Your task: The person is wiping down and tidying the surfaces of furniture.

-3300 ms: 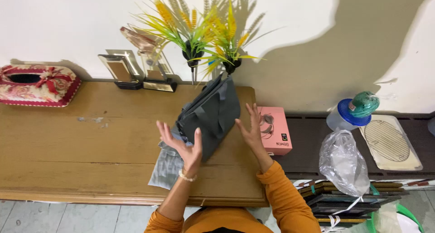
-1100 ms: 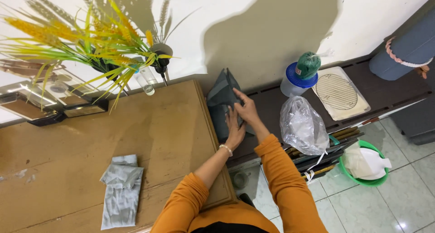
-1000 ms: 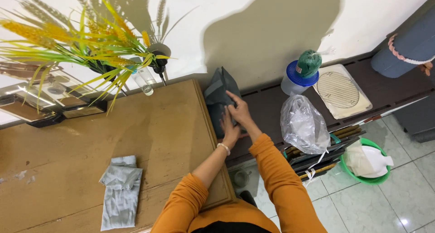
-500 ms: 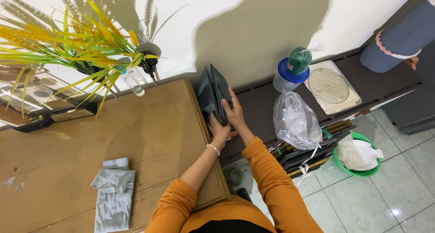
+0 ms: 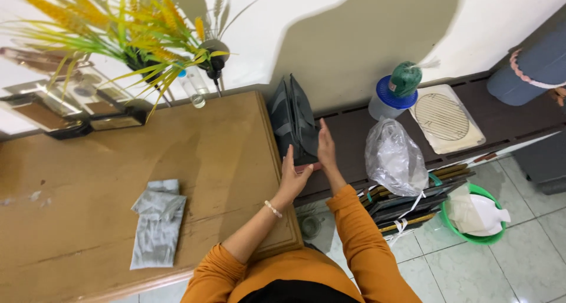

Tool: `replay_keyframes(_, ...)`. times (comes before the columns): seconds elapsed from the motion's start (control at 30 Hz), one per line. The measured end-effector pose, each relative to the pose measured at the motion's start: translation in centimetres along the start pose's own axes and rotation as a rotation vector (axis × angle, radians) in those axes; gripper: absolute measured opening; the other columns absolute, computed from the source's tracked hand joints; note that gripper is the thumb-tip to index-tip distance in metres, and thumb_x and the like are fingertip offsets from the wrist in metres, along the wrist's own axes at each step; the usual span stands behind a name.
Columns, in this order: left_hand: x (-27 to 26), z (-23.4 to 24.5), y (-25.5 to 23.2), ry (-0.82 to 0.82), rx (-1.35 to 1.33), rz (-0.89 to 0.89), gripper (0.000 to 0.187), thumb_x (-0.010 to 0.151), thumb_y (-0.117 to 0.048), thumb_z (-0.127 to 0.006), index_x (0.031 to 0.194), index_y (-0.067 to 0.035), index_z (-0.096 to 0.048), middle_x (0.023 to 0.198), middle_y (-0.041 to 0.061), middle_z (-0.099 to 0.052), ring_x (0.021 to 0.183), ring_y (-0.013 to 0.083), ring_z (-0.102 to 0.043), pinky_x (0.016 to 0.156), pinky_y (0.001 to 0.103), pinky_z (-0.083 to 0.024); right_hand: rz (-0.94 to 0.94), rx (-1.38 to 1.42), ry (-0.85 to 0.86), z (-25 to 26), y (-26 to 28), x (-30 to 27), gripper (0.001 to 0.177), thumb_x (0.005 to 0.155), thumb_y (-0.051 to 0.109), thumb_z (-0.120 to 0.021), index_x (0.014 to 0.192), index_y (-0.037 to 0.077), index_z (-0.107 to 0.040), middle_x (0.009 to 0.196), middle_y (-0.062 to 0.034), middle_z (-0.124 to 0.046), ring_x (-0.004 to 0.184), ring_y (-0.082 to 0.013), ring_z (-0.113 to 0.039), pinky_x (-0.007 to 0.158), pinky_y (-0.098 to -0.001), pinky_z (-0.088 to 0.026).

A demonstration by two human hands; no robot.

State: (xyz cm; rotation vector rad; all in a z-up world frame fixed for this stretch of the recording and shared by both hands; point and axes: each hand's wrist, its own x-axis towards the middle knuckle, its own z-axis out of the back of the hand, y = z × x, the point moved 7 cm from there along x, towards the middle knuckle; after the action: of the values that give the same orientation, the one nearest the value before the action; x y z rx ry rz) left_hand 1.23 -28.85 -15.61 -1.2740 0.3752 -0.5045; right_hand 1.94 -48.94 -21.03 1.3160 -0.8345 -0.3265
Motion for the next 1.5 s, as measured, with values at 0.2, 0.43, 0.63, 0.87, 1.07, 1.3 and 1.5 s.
replay_keyframes(0.2, -6.4, 5.9, -5.7, -0.230, 0.154, -0.444, 0.089, 0.095, -0.032, -0.074, 0.163, -0.005, -0.024, 0.170, 0.023, -0.026, 0.160, 0.0422, -0.022, 0.131, 0.054, -0.015, 0.057, -0.073, -0.120, -0.6, 12.2, -3.1, 0.053, 0.113, 0.036, -0.044, 0.156, 0.004, -0.046, 0.162, -0.0117, -0.048, 0.150, -0.0253, -0.044, 0.122, -0.0368, -0.035)
replay_keyframes(0.43, -11.7, 16.9, -7.6, -0.434, 0.437, -0.439, 0.086, 0.094, -0.034, -0.074, 0.163, -0.009, -0.030, 0.174, 0.023, -0.019, 0.163, 0.0410, -0.007, 0.131, 0.054, -0.009, 0.243, -0.093, 0.038, -4.7, 21.6, -6.4, 0.051, 0.113, 0.031, -0.050, 0.156, 0.003, -0.045, 0.164, -0.0152, -0.041, 0.153, -0.0296, -0.038, 0.124, -0.0405, -0.031)
replay_keyframes(0.63, -16.0, 29.6, -1.2, -0.765, 0.865, -0.046, 0.095, 0.084, -0.059, -0.070, 0.160, -0.016, -0.033, 0.168, 0.026, -0.008, 0.152, 0.0523, 0.005, 0.111, 0.077, 0.010, 0.292, -0.204, 0.198, -9.5, 22.1, -9.6, 0.051, 0.109, 0.028, -0.056, 0.154, 0.005, -0.047, 0.163, -0.0171, -0.041, 0.153, -0.0328, -0.038, 0.123, -0.0424, -0.033)
replay_keyframes(0.87, -17.6, 32.0, 7.1, -0.660, 1.013, 0.243, 0.087, 0.087, -0.068, -0.061, 0.159, -0.025, -0.039, 0.168, 0.023, -0.021, 0.151, 0.0554, -0.013, 0.116, 0.076, -0.002, 0.360, -0.289, 0.561, -20.2, 22.5, -17.4, 0.058, 0.104, 0.031, -0.062, 0.156, 0.010, -0.044, 0.164, -0.0205, -0.038, 0.154, -0.0377, -0.035, 0.123, -0.0472, -0.031)
replay_keyframes(1.07, -14.9, 25.7, 12.0, -0.426, 0.563, 0.105, 0.080, 0.099, -0.058, -0.048, 0.164, -0.017, -0.024, 0.171, 0.023, -0.014, 0.154, 0.0502, -0.004, 0.121, 0.063, -0.002, 0.216, -0.327, 0.724, -25.8, 20.7, -22.9, 0.063, 0.104, 0.045, -0.053, 0.157, 0.013, -0.041, 0.168, -0.0251, -0.024, 0.155, -0.0402, -0.025, 0.123, -0.0514, -0.024)
replay_keyframes(1.3, -17.4, 24.1, 3.2, -0.346, -0.610, -0.030, 0.074, 0.104, -0.048, -0.041, 0.164, -0.019, -0.008, 0.171, 0.014, -0.012, 0.158, 0.0316, -0.016, 0.126, 0.044, -0.018, -0.012, -0.967, 0.651, -24.2, 24.5, -23.0, 0.062, 0.106, 0.051, -0.044, 0.162, 0.034, -0.024, 0.173, -0.0182, 0.000, 0.156, -0.0501, 0.001, 0.109, -0.0813, 0.002)
replay_keyframes(1.5, -18.7, 24.7, -0.1, -0.585, 0.250, -0.270, 0.066, 0.108, -0.042, -0.050, 0.160, -0.006, -0.031, 0.166, 0.021, -0.033, 0.156, 0.0391, -0.028, 0.128, 0.050, -0.020, 0.332, -1.314, 0.759, -24.2, 16.8, -25.4, 0.079, 0.099, 0.049, -0.044, 0.169, 0.023, -0.021, 0.170, -0.0181, -0.001, 0.154, -0.0501, 0.005, 0.109, -0.0770, 0.008)
